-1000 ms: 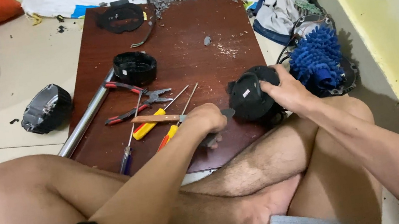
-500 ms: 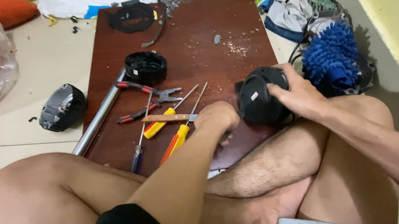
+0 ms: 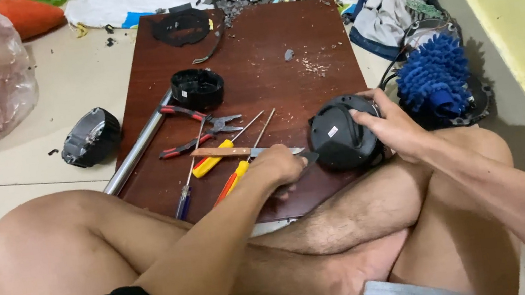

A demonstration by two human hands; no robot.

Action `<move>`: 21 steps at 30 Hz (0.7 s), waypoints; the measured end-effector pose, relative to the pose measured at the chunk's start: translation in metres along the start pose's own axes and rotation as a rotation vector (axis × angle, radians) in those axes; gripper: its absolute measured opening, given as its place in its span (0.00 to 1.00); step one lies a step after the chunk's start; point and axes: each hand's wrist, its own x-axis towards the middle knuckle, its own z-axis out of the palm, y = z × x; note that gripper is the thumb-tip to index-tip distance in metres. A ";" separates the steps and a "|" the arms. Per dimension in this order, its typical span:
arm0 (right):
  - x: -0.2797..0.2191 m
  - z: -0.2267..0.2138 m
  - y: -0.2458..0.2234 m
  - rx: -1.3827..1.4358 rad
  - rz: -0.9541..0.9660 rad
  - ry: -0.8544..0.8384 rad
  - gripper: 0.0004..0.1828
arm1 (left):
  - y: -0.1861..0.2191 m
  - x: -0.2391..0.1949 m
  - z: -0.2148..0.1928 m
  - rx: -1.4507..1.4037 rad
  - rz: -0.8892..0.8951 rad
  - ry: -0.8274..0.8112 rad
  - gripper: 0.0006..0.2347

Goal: The person sits on the floor and uses a knife and a screwdriver to pry open and disassemble a black circular electronic device. They separate the casing into two halves and place the parts on a wooden board surrounded by other tools and debris.

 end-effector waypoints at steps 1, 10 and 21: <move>-0.002 -0.002 -0.005 -0.001 0.004 0.001 0.29 | -0.009 0.011 0.004 0.000 0.002 -0.004 0.21; 0.008 -0.005 -0.022 -0.043 -0.030 -0.055 0.30 | -0.041 0.037 0.016 -0.366 0.052 -0.075 0.20; 0.025 -0.017 -0.013 0.315 0.090 -0.013 0.29 | -0.032 0.028 -0.007 -0.325 0.146 -0.005 0.22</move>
